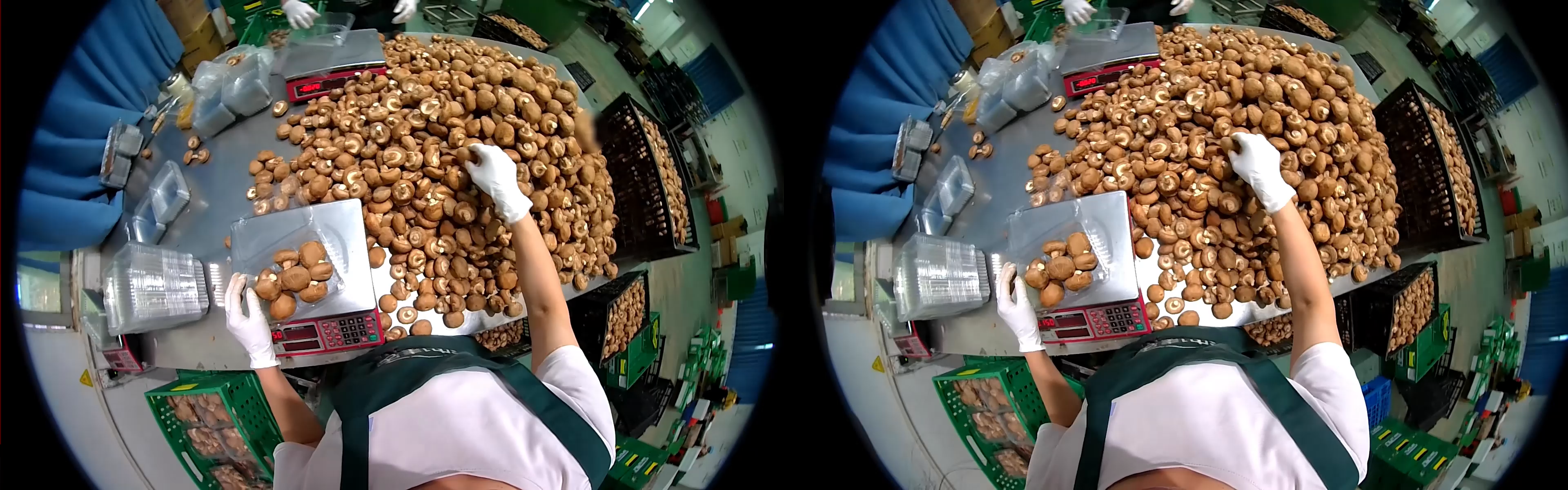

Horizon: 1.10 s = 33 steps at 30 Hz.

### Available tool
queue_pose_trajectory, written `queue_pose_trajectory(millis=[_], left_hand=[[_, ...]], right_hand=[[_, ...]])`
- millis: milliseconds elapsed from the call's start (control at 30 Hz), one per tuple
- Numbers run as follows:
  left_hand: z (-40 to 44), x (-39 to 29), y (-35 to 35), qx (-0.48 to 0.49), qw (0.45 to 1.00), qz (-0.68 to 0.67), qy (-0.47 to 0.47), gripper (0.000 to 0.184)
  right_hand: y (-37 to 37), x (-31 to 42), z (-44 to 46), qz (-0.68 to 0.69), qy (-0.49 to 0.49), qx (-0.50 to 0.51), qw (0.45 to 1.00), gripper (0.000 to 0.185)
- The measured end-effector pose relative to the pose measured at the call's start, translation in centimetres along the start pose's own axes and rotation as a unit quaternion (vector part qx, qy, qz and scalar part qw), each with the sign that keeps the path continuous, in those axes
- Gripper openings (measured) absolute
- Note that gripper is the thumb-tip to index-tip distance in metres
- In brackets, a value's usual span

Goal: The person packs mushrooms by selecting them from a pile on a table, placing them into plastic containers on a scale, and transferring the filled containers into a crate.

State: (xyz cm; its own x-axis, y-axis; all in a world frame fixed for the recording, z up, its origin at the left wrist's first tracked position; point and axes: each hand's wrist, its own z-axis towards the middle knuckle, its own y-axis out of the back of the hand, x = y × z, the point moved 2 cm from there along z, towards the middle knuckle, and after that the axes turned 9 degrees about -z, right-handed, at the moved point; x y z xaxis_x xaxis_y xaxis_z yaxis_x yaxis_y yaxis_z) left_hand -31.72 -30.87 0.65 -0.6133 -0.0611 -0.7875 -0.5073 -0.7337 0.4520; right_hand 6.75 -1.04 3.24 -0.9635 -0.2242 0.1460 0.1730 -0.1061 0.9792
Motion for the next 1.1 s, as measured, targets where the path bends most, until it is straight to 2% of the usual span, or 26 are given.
queue_pose_trajectory(millis=[33,100,167,200,233,267,300,367,400,433,500,533,567,633,700,800,833,900,933,967,1033,1100], left_hand=[[-0.2,0.0,0.3,-0.003,1.000,0.002,0.002,0.024],[-0.4,0.0,0.4,-0.015,1.000,0.000,0.008,0.023],[-0.6,0.6,0.4,-0.020,1.000,-0.015,0.008,0.022],[-0.6,0.4,0.2,-0.024,1.000,-0.015,0.007,0.020],[-0.6,0.2,-0.1,-0.028,0.999,-0.017,0.003,0.019],[-0.5,-0.1,-0.2,-0.027,0.999,-0.019,0.000,0.019],[-0.4,-0.4,-0.3,-0.027,0.999,-0.019,-0.002,0.019],[-0.3,-1.0,-0.3,-0.028,0.999,-0.022,-0.004,0.020],[-0.3,-0.9,-0.2,-0.027,0.999,-0.018,-0.010,0.020],[-0.2,-0.9,-0.1,-0.030,0.999,-0.025,-0.012,0.021],[-0.3,-0.5,0.3,-0.037,0.999,-0.023,-0.014,0.021],[-0.4,-0.4,0.6,-0.043,0.999,-0.020,-0.009,0.021],[-0.4,-0.2,0.8,-0.050,0.999,-0.020,-0.005,0.021],[-0.7,0.1,1.4,-0.057,0.998,-0.030,0.008,0.021],[-1.0,0.6,1.8,-0.064,0.997,-0.027,0.020,0.022],[-1.5,1.1,2.4,-0.073,0.996,-0.038,0.042,0.022],[-1.6,1.2,2.5,-0.078,0.995,-0.036,0.044,0.022],[-1.6,1.5,2.6,-0.081,0.994,-0.052,0.047,0.022],[-1.6,1.6,2.6,-0.084,0.994,-0.052,0.049,0.022],[-1.7,1.8,2.5,-0.085,0.993,-0.056,0.056,0.022],[-1.4,2.1,2.7,-0.089,0.992,-0.059,0.063,0.021],[-1.3,2.3,3.0,-0.082,0.991,-0.079,0.077,0.022]], right_hand=[[0.3,0.1,-0.4,0.064,-0.026,-0.015,0.998,0.035],[1.4,0.4,-1.5,0.332,-0.033,0.010,0.943,0.042],[1.6,1.2,-2.7,0.543,-0.059,0.104,0.831,0.041],[0.8,1.3,-2.8,0.456,0.094,0.038,0.884,0.040],[-0.3,1.8,-3.2,0.354,0.244,-0.032,0.902,0.039],[-0.5,3.3,-4.2,0.552,0.123,0.096,0.819,0.039],[-0.1,5.2,-5.0,0.641,0.129,0.136,0.744,0.040],[-1.4,7.8,-6.3,0.737,0.063,0.199,0.643,0.042],[-2.7,8.6,-6.2,0.807,-0.038,0.285,0.517,0.044],[-3.1,9.9,-6.4,0.803,-0.007,0.324,0.501,0.045],[-2.9,13.2,-7.1,0.787,-0.010,0.332,0.519,0.044],[-2.7,15.0,-7.4,0.774,0.009,0.333,0.538,0.044],[-2.4,16.7,-7.6,0.735,0.033,0.332,0.590,0.043],[-2.5,19.4,-7.8,0.690,0.050,0.381,0.614,0.039],[-1.6,22.3,-8.2,0.579,0.124,0.324,0.738,0.032],[-1.2,25.7,-8.5,0.534,0.151,0.308,0.773,0.033],[-0.8,26.7,-8.7,0.502,0.170,0.280,0.800,0.035],[-1.2,28.1,-8.7,0.347,0.277,0.245,0.862,0.037],[-0.5,28.9,-9.3,0.211,0.300,0.229,0.902,0.036],[-2.2,28.9,-9.5,0.165,0.364,0.117,0.909,0.032],[-2.0,28.3,-9.5,0.183,0.395,0.013,0.900,0.031],[-0.8,27.0,-8.9,0.283,0.355,0.045,0.890,0.031]])
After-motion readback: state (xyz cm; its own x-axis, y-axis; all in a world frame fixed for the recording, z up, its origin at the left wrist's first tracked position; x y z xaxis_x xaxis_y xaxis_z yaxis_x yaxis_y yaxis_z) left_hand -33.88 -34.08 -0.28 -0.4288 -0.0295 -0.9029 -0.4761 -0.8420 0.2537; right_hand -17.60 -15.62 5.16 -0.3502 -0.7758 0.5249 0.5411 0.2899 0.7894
